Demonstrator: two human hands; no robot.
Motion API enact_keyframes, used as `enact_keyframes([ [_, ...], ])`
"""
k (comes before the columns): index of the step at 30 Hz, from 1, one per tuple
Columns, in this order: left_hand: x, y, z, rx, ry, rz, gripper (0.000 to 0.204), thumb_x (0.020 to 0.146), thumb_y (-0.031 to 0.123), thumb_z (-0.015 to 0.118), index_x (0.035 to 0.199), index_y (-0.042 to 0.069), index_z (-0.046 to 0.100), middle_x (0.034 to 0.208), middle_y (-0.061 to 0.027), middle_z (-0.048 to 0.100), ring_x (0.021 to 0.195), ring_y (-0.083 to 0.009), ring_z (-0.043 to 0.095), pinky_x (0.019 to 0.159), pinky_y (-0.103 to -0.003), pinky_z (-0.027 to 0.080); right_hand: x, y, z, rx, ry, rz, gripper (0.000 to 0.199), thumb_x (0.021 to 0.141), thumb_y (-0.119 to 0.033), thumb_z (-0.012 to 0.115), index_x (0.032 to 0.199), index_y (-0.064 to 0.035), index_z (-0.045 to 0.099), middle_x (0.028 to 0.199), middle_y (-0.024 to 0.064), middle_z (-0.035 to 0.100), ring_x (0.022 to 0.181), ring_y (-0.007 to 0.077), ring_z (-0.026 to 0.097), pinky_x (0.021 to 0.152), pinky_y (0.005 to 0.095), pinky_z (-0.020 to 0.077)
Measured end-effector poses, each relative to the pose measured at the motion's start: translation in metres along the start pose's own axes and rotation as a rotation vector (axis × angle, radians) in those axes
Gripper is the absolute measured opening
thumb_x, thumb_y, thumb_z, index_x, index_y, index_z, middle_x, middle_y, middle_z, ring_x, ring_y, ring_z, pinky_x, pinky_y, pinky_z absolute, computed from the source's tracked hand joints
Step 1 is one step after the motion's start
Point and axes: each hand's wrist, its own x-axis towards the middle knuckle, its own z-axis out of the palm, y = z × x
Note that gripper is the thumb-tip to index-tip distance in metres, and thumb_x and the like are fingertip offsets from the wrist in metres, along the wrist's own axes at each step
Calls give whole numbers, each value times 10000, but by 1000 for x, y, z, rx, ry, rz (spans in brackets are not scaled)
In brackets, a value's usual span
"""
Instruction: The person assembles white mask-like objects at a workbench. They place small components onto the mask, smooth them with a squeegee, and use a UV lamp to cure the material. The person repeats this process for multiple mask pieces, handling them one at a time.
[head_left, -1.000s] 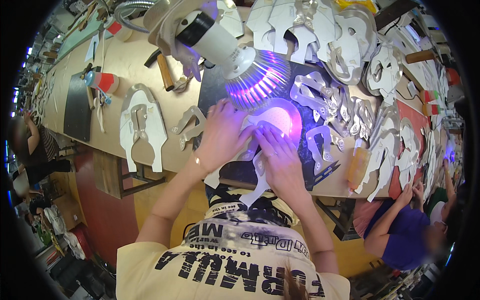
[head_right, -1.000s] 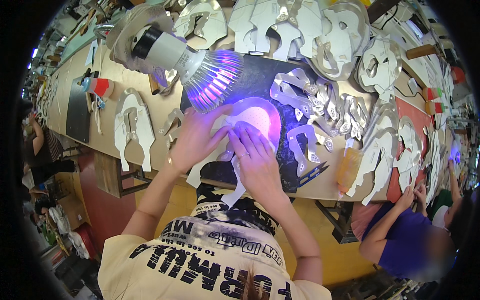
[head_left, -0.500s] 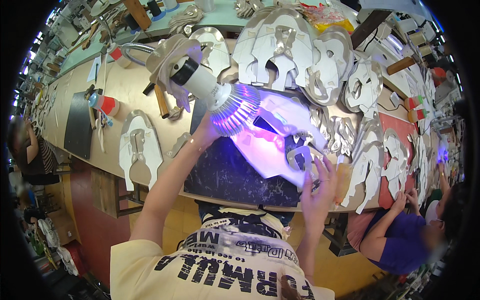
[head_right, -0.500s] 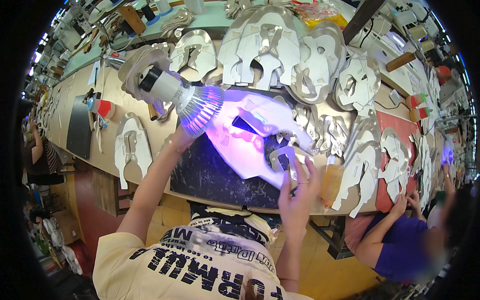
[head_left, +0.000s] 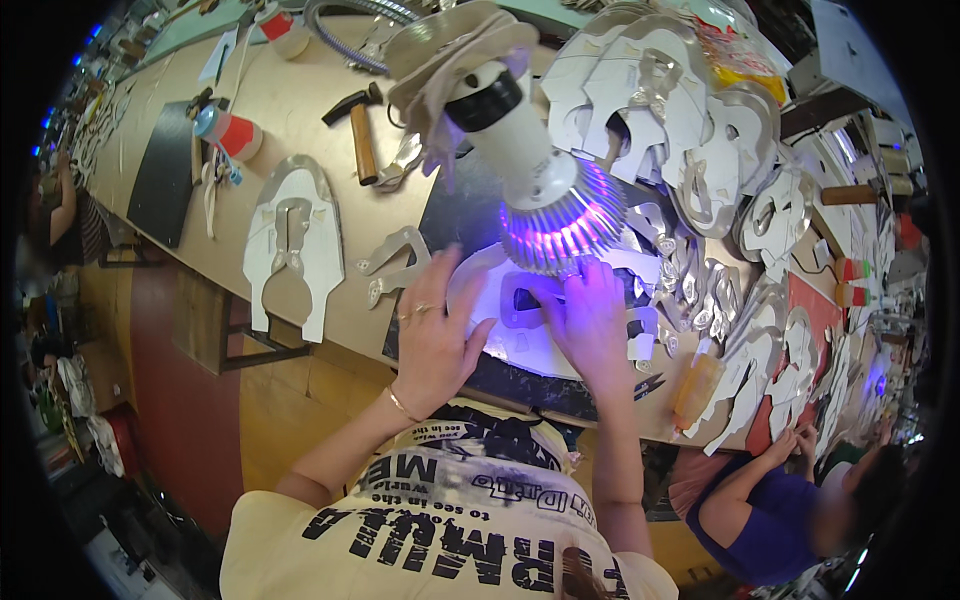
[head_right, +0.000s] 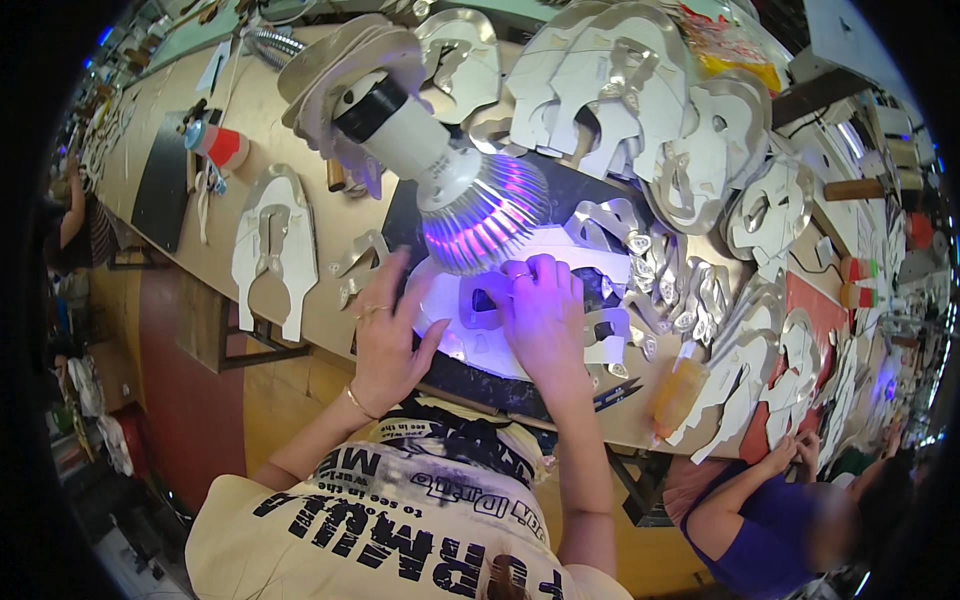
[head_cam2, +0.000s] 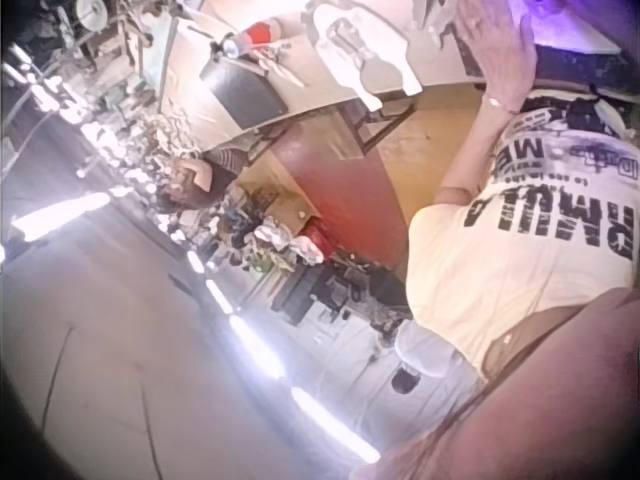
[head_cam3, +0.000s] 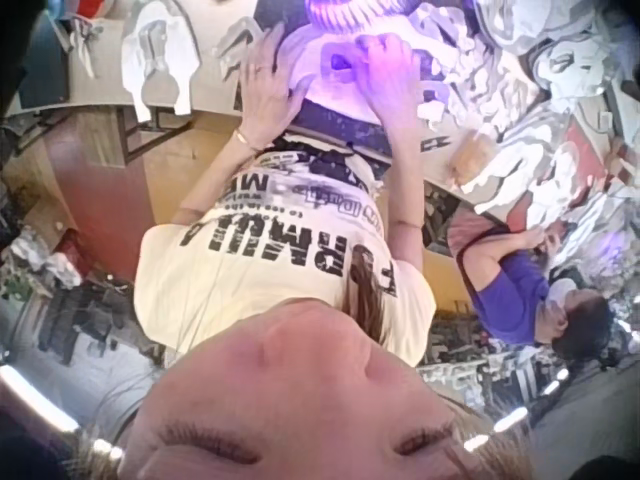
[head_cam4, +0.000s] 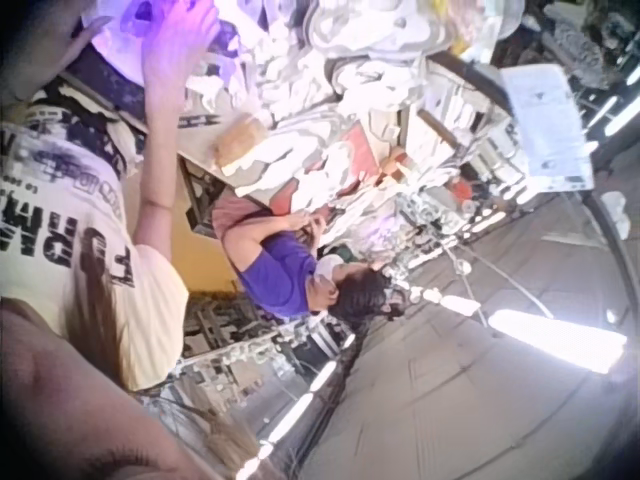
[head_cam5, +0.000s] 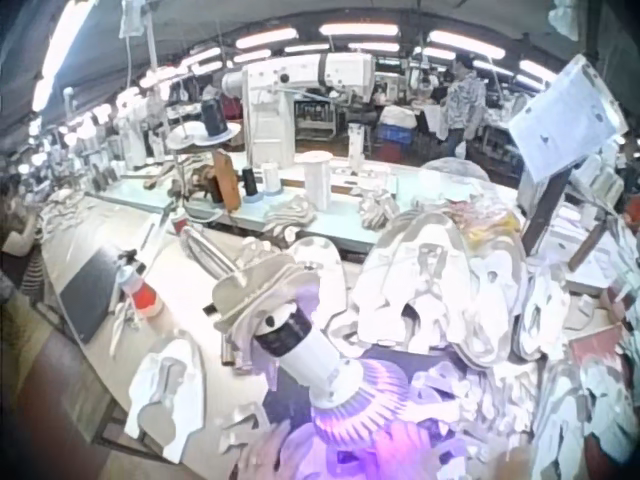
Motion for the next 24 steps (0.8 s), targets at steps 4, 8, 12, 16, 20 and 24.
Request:
enact_keyframes([
  [4, 4, -9, 9, 50, -255, 154, 412, 897, 306, 659, 1286, 170, 631, 1484, -145, 429, 1444, -348, 303, 1167, -557, 169, 1, -3, 16, -168, -96, -28, 281, 856, -261, 708, 1049, -59, 686, 1050, 135, 644, 953, 336, 584, 874, 481, 401],
  [8, 1, -13, 17, 31, -254, 153, 401, 904, 299, 646, 1284, 171, 634, 1494, -148, 425, 1450, -340, 298, 1158, -571, 203, 0, -3, 22, -92, -22, -28, 273, 852, -261, 721, 1050, -73, 703, 986, 112, 663, 996, 327, 591, 900, 504, 391],
  [12, -1, -17, 19, 4, -256, 151, 393, 899, 296, 647, 1271, 167, 647, 1505, -155, 412, 1451, -340, 295, 1136, -580, 251, 1, -1, 23, -13, -40, 15, 268, 856, -259, 728, 1051, -76, 709, 953, 113, 679, 965, 321, 620, 866, 489, 431],
  [16, 1, -17, 20, 30, -234, 180, 376, 893, 288, 653, 1245, 157, 664, 1504, -166, 411, 1446, -350, 300, 1122, -577, 271, 3, -4, 18, -59, -15, -82, 238, 872, -207, 710, 1057, -58, 698, 968, 127, 683, 892, 316, 642, 792, 458, 477],
  [20, 3, -17, 20, 19, -239, 171, 336, 896, 277, 653, 1206, 151, 686, 1486, -168, 429, 1438, -357, 311, 1113, -575, 279, -7, -26, 12, -69, 5, -81, 220, 897, -215, 678, 1062, -71, 693, 976, 121, 688, 935, 295, 646, 884, 487, 439],
  [24, 3, -19, 20, 26, -266, 184, 327, 890, 280, 659, 1195, 164, 693, 1477, -173, 434, 1437, -364, 314, 1113, -578, 277, -25, -48, 7, -294, -69, -52, 333, 830, -127, 624, 1159, -84, 653, 1193, 48, 625, 1158, 245, 557, 1033, 544, 307],
])
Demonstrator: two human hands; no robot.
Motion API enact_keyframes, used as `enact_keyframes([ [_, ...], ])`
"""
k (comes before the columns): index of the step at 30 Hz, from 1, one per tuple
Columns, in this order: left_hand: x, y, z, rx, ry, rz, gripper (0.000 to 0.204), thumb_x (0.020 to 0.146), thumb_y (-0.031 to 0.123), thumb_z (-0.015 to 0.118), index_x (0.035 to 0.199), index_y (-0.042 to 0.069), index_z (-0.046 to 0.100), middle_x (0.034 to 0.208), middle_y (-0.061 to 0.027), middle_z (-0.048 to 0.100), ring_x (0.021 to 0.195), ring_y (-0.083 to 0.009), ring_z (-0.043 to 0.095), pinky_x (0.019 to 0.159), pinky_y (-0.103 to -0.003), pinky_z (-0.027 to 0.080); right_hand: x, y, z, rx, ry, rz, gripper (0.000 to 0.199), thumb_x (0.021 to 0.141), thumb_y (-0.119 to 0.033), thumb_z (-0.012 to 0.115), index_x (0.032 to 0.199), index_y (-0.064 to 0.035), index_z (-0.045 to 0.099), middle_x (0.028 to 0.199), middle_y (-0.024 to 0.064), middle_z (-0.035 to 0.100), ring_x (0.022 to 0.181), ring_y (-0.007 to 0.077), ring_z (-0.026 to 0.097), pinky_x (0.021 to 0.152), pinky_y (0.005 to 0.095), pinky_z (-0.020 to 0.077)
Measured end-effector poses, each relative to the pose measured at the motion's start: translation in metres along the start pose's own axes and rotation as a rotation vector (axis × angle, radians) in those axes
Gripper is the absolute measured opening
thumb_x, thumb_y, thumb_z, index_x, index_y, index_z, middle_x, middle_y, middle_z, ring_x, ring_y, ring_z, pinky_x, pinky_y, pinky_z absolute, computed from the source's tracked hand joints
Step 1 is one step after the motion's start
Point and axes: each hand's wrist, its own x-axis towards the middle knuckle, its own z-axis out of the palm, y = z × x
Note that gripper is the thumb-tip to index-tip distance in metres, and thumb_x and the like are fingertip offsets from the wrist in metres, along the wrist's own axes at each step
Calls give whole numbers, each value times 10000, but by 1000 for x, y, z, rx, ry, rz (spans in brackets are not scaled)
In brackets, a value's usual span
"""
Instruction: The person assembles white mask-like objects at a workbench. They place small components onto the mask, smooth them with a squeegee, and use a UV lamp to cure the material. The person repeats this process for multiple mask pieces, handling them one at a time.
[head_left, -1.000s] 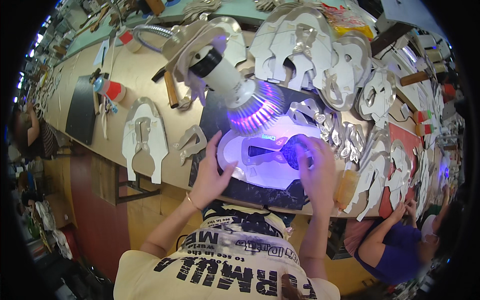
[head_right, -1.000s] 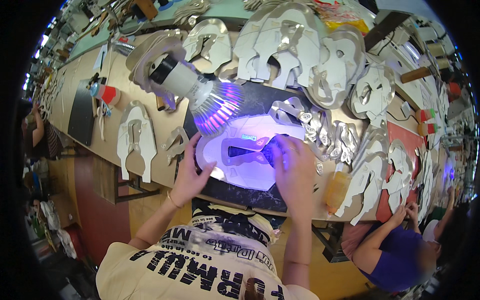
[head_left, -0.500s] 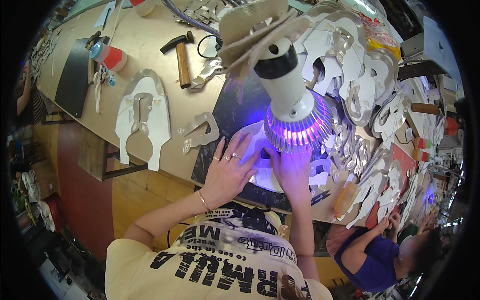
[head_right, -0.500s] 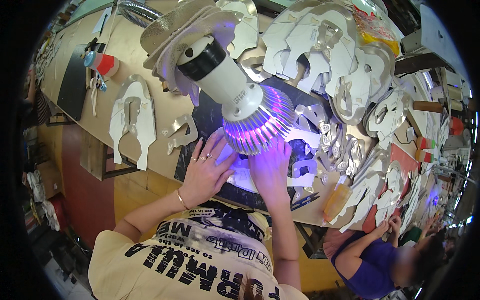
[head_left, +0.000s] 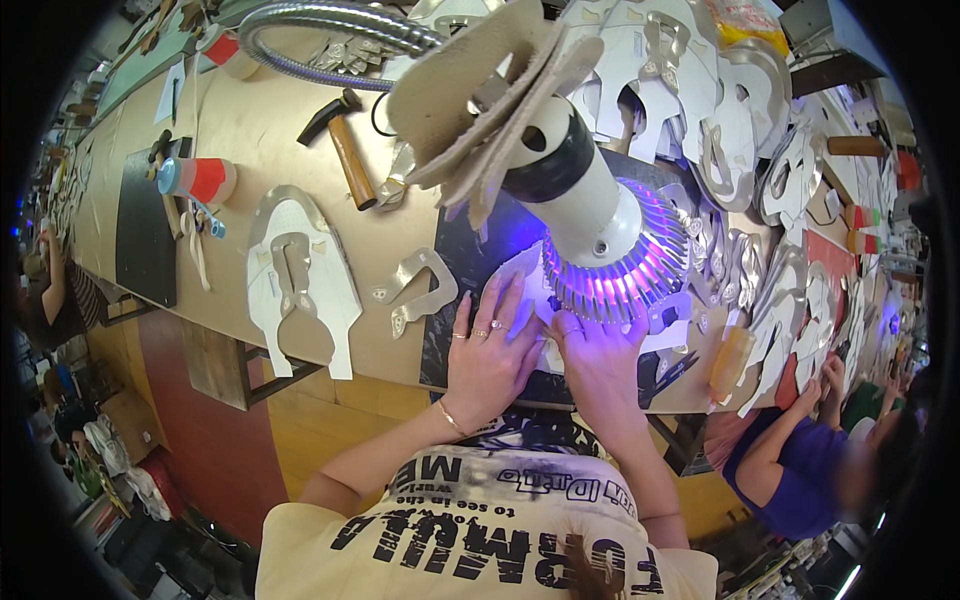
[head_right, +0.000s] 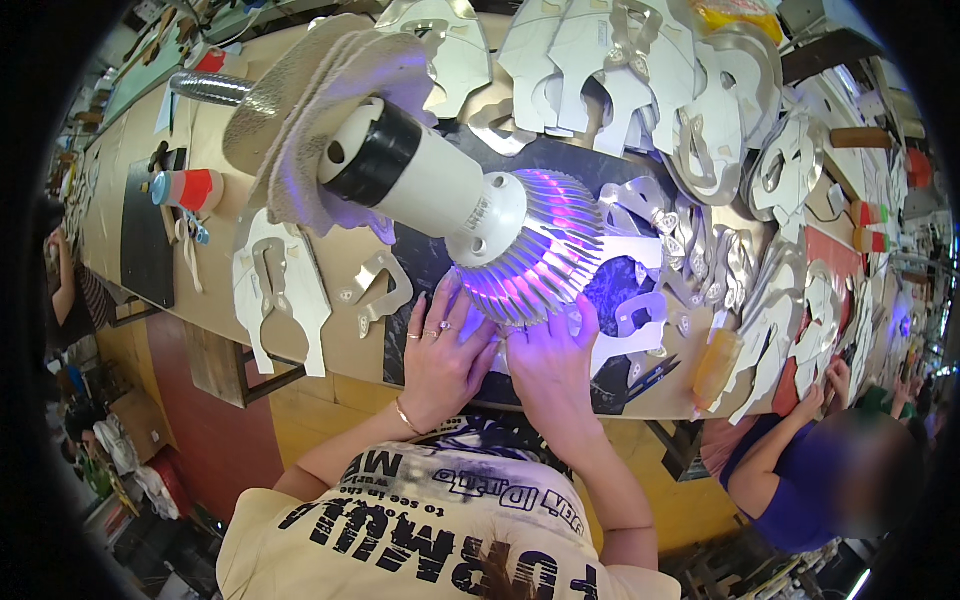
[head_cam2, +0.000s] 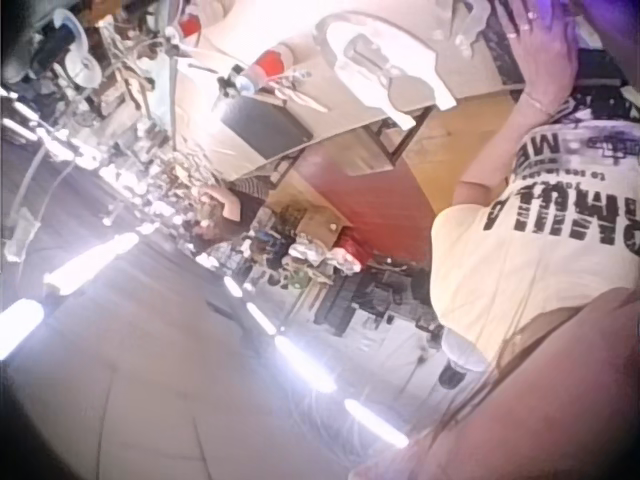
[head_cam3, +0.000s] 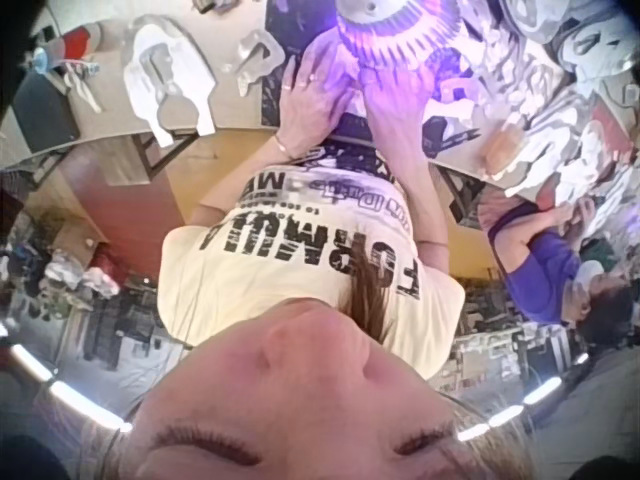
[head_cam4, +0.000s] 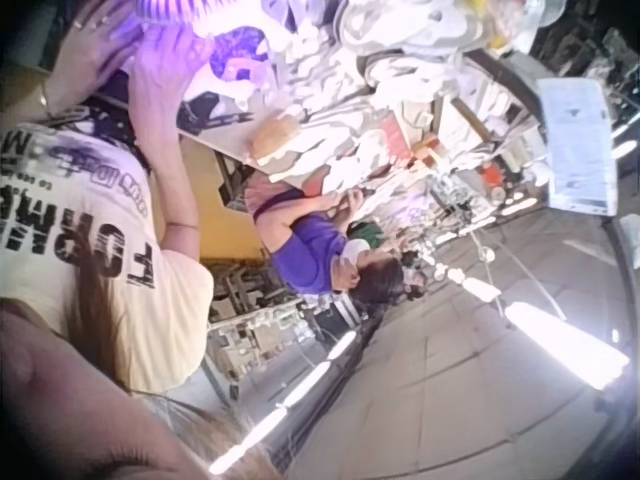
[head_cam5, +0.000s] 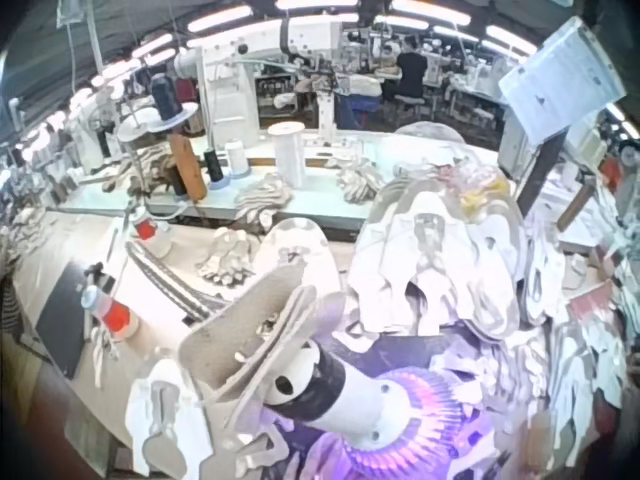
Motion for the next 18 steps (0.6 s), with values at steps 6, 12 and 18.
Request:
enact_keyframes([
  [6, 1, 0, -2, 1, -15, -6, 346, 878, 285, 671, 1205, 175, 683, 1450, -179, 459, 1423, -376, 335, 1121, -565, 269, 4, 1, 11, 59, 82, 180, 278, 820, -168, 665, 1093, -118, 682, 1096, 15, 682, 1054, 195, 611, 970, 485, 327],
  [12, 3, -3, -2, -46, 20, -7, 395, 879, 268, 658, 1250, 137, 633, 1447, -175, 461, 1419, -370, 338, 1129, -527, 275, 17, 13, 25, 198, 207, 156, 219, 751, -252, 745, 958, -193, 703, 1010, -27, 688, 995, 165, 617, 903, 466, 338],
  [18, 1, -3, 1, -28, 0, -9, 481, 904, 272, 620, 1358, 124, 572, 1516, -142, 401, 1428, -336, 325, 1130, -502, 291, 19, 16, 30, 169, 191, 116, 252, 715, -307, 778, 935, -215, 697, 960, -33, 671, 1023, 175, 603, 879, 490, 346],
])
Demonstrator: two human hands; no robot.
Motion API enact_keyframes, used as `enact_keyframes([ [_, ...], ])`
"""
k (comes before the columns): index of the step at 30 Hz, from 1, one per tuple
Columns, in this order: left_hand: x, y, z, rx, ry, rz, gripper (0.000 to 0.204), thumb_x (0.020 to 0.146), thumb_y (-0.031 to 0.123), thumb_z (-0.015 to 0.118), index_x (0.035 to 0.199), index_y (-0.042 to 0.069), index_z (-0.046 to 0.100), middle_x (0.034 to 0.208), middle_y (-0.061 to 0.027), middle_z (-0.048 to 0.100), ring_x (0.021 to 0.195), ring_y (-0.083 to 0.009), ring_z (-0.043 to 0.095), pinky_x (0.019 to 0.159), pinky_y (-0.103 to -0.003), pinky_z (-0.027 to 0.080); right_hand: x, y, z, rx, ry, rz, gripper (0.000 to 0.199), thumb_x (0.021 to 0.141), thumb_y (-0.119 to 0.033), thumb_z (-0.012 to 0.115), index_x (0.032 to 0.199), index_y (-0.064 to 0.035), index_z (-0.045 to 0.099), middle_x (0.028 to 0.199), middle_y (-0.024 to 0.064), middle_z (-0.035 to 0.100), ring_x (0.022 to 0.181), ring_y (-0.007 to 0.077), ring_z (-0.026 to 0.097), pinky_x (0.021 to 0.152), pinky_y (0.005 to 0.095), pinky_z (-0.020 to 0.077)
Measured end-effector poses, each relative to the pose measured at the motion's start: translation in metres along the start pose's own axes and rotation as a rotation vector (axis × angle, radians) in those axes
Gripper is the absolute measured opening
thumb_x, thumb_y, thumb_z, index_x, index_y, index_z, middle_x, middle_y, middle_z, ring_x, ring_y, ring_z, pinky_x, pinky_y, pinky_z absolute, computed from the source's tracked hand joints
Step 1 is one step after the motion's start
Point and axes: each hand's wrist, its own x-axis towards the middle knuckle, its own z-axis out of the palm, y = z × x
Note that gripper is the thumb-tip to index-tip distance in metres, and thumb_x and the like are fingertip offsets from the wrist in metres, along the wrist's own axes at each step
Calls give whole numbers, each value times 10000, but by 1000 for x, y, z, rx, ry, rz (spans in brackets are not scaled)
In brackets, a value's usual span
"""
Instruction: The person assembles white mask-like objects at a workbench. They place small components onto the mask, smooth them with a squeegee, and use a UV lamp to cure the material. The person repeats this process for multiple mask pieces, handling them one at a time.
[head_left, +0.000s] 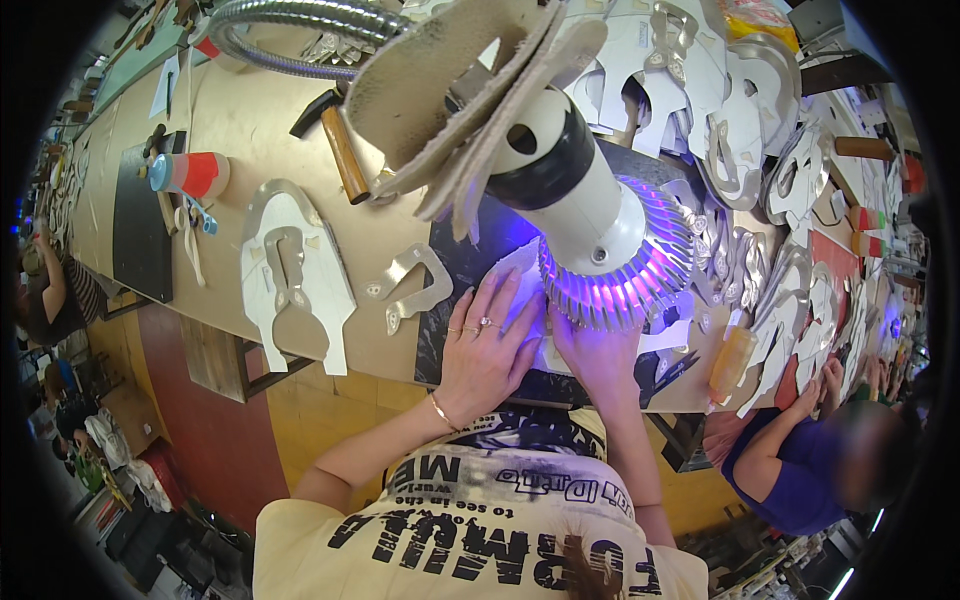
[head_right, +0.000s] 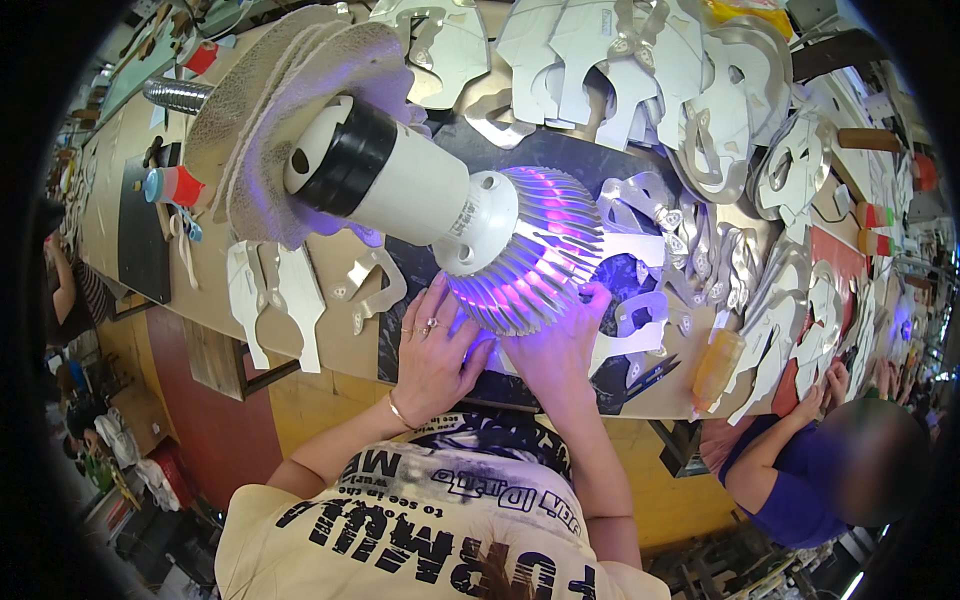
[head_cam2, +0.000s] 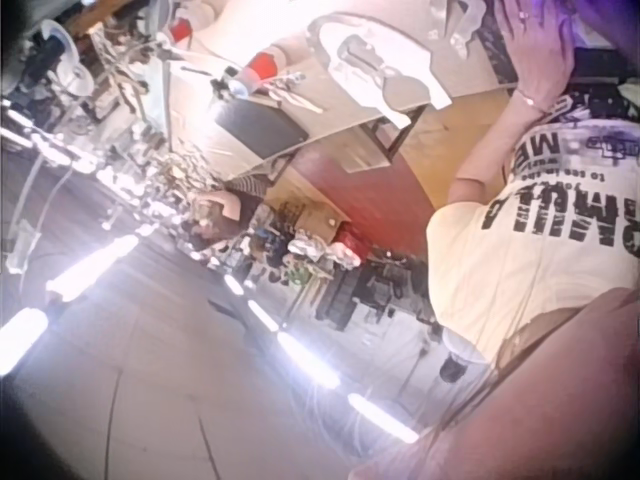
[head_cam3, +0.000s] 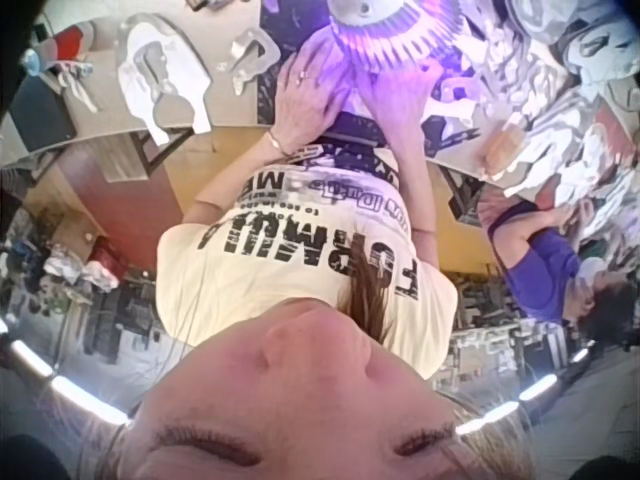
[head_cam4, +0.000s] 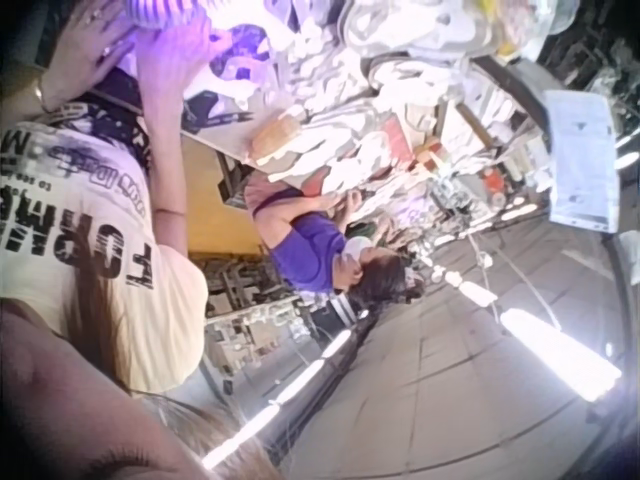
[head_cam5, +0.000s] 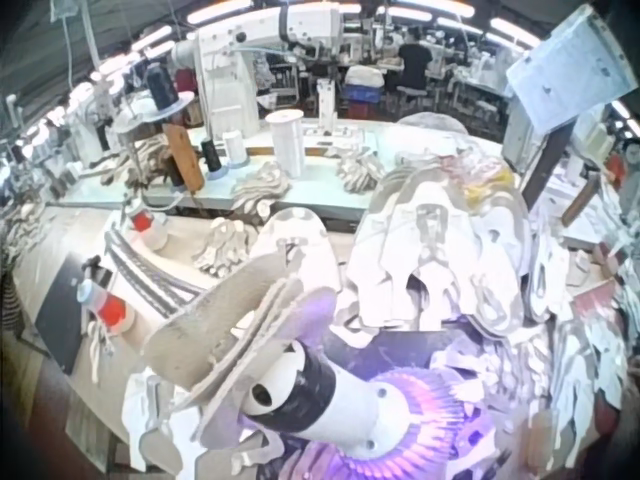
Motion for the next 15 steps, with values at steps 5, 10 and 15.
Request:
enact_keyframes([
  [5, 0, 0, -1, 16, -20, 7, 495, 906, 276, 620, 1374, 123, 563, 1521, -138, 398, 1427, -332, 327, 1132, -498, 291, -2, -3, -5, -59, -31, -44, 297, 812, -223, 721, 1089, -121, 695, 1046, 96, 686, 982, 285, 646, 913, 480, 449],
  [10, 1, 1, -2, 43, -25, 4, 494, 910, 282, 614, 1375, 121, 564, 1525, -130, 397, 1431, -328, 321, 1123, -507, 302, -1, 0, 2, 75, -11, 4, 254, 716, -274, 771, 928, -180, 665, 943, 9, 636, 972, 222, 611, 833, 479, 393],
  [15, 3, 4, -6, 63, -38, -10, 502, 893, 281, 621, 1366, 125, 563, 1526, -122, 394, 1424, -321, 324, 1097, -511, 326, -2, 5, 12, 63, 4, 1, 278, 654, -322, 803, 862, -219, 652, 905, -44, 614, 1007, 177, 578, 835, 483, 350],
])
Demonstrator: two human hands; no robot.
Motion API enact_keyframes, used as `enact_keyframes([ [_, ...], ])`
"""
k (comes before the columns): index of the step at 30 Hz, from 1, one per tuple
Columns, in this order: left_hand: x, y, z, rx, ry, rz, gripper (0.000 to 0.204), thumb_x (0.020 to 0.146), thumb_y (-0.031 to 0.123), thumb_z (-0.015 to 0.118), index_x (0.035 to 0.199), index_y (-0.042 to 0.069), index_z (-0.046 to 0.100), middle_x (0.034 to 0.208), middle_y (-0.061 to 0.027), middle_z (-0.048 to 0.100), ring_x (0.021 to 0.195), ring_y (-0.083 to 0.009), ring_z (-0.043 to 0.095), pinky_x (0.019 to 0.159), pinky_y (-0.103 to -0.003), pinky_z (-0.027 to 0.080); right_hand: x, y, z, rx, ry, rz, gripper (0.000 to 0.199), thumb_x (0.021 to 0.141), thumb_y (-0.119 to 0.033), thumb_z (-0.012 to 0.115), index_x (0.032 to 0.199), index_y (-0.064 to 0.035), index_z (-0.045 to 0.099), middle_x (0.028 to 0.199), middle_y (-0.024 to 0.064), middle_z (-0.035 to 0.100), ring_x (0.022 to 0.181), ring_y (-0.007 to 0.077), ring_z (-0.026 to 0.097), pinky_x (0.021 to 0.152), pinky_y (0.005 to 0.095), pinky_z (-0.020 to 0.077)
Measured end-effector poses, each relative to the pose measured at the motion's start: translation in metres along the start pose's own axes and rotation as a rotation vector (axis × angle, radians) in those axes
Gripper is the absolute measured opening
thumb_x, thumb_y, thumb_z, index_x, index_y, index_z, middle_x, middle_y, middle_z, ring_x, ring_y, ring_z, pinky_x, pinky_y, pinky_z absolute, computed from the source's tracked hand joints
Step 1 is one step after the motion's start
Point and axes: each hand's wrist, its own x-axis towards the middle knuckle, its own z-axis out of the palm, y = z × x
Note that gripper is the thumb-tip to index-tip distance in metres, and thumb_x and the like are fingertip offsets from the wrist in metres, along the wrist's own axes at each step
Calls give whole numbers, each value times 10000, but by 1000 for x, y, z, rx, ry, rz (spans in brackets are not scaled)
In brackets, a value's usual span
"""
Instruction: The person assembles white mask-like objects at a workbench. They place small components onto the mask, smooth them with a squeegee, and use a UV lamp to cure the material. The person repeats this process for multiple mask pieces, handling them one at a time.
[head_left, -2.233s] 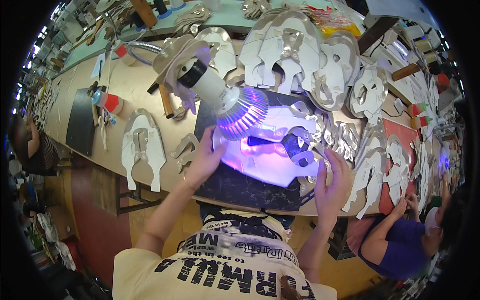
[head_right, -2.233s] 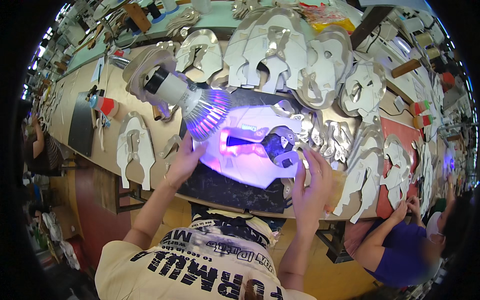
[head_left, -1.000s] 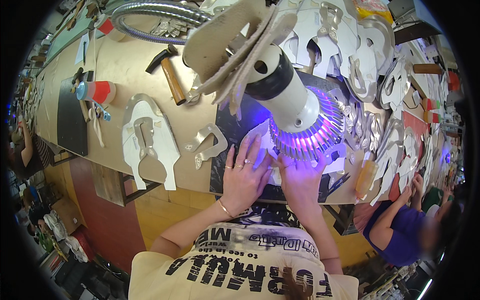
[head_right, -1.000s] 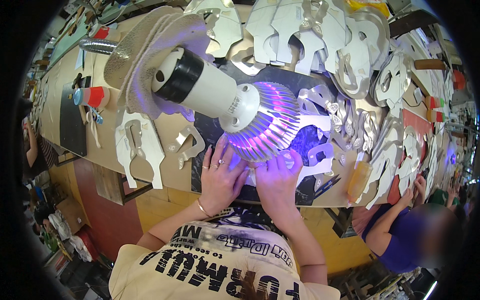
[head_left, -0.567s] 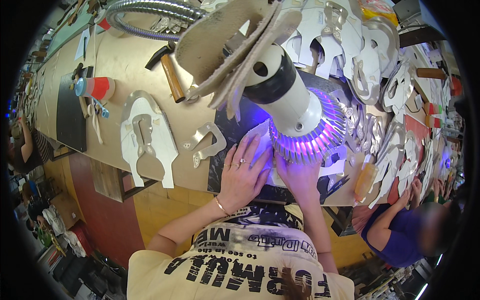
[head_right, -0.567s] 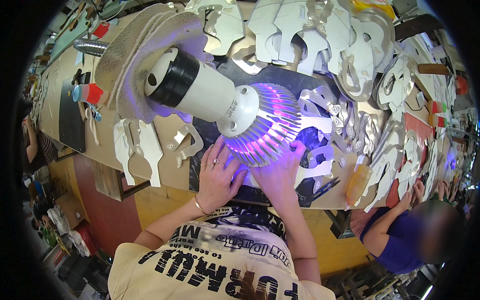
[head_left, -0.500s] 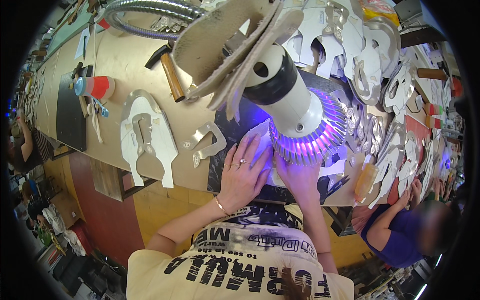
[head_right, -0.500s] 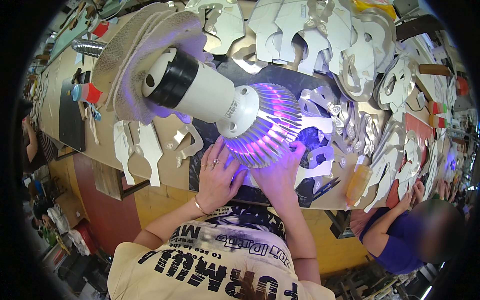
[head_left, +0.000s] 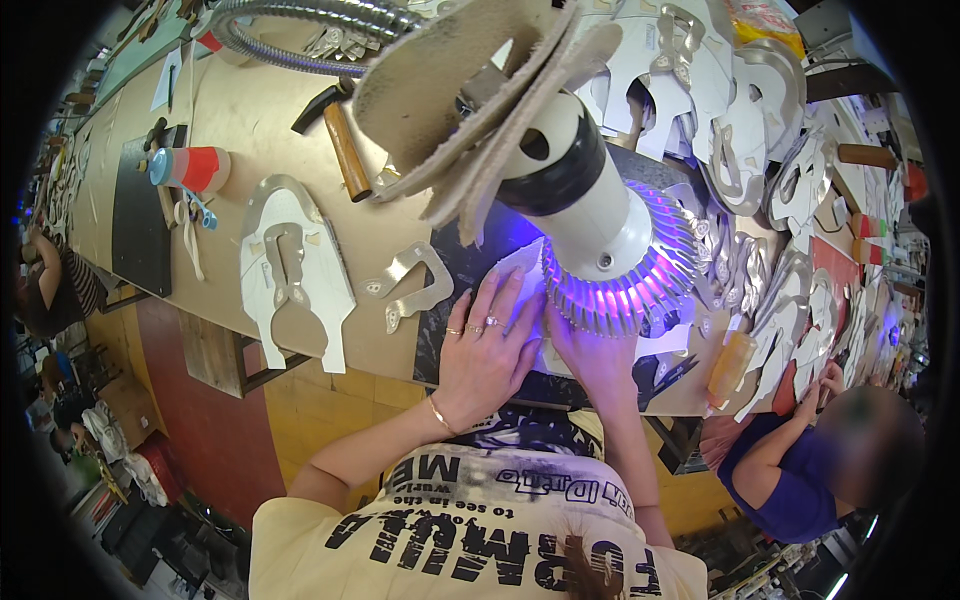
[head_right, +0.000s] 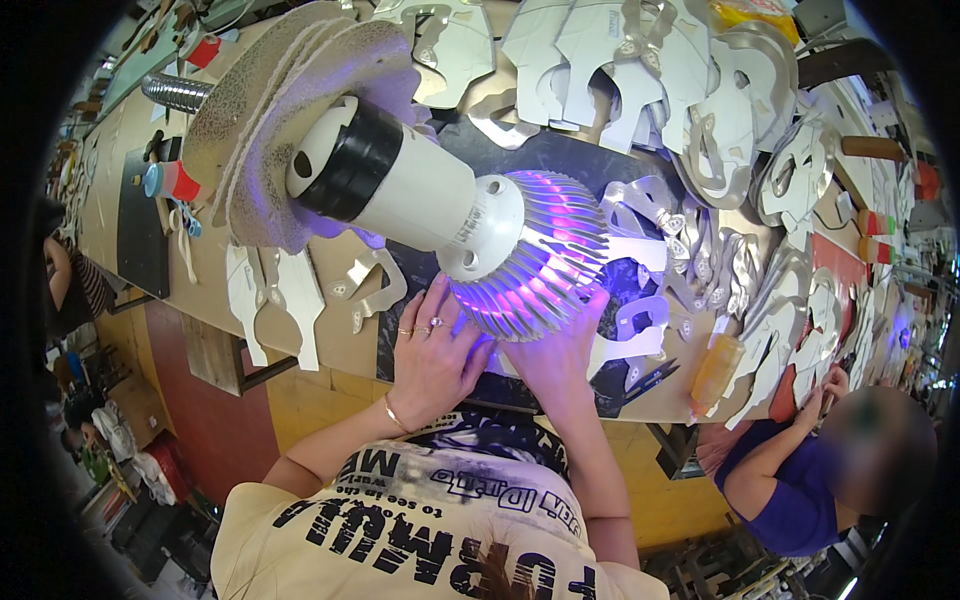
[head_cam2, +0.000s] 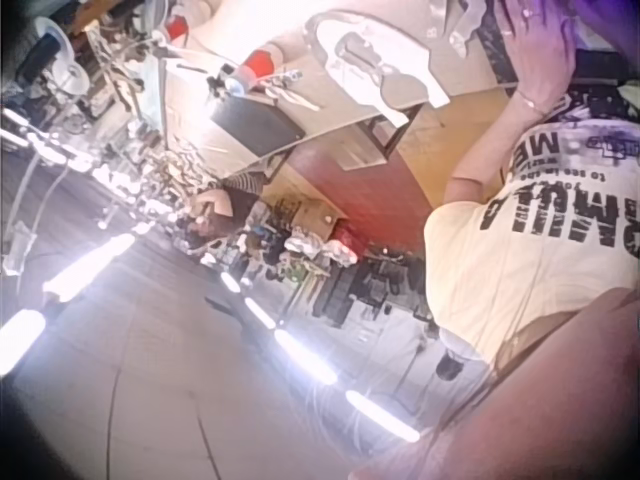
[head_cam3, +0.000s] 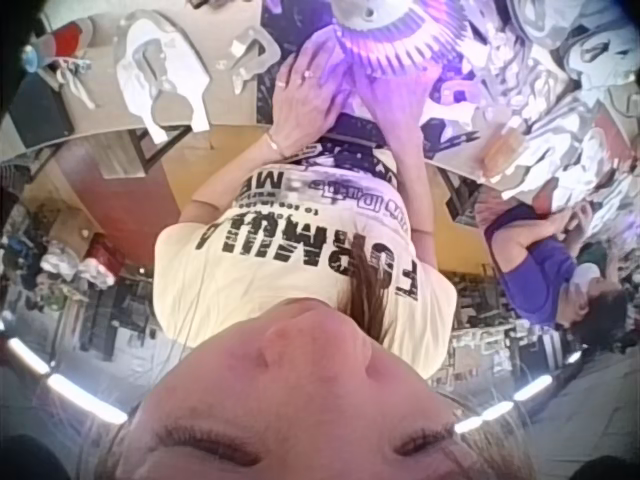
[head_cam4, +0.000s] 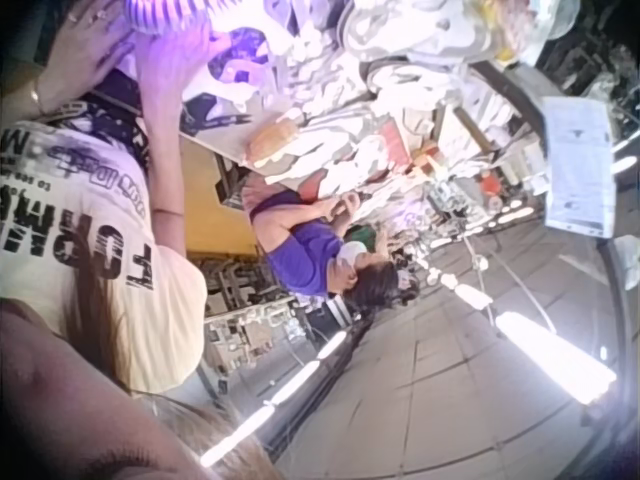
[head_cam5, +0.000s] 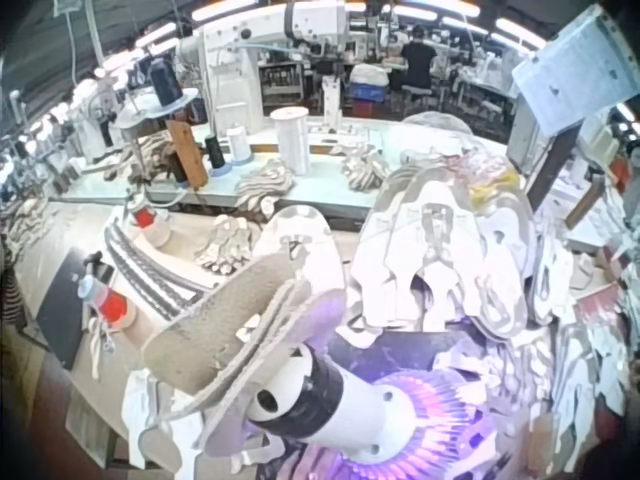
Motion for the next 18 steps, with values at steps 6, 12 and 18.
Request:
enact_keyframes([
  [6, 5, 3, -6, 62, -42, -6, 512, 855, 268, 639, 1342, 129, 564, 1529, -124, 379, 1413, -312, 322, 1059, -507, 348, -1, -5, -5, -83, 77, 21, 285, 684, -314, 793, 922, -210, 674, 974, -43, 634, 1022, 174, 578, 881, 489, 342],
  [12, 7, 3, -7, 73, -65, -3, 465, 855, 270, 635, 1296, 130, 587, 1526, -137, 378, 1408, -312, 326, 1046, -503, 336, -19, 3, -13, -19, 56, 166, 268, 708, -205, 770, 927, -102, 654, 1021, 63, 626, 1020, 228, 582, 903, 481, 320],
  [18, 7, 2, -6, 121, -76, 15, 439, 862, 295, 626, 1266, 125, 597, 1507, -144, 397, 1407, -316, 327, 1036, -498, 326, -17, 14, -5, 121, 46, 168, 239, 697, -144, 741, 898, -83, 627, 949, 67, 585, 923, 245, 580, 844, 440, 305],
])
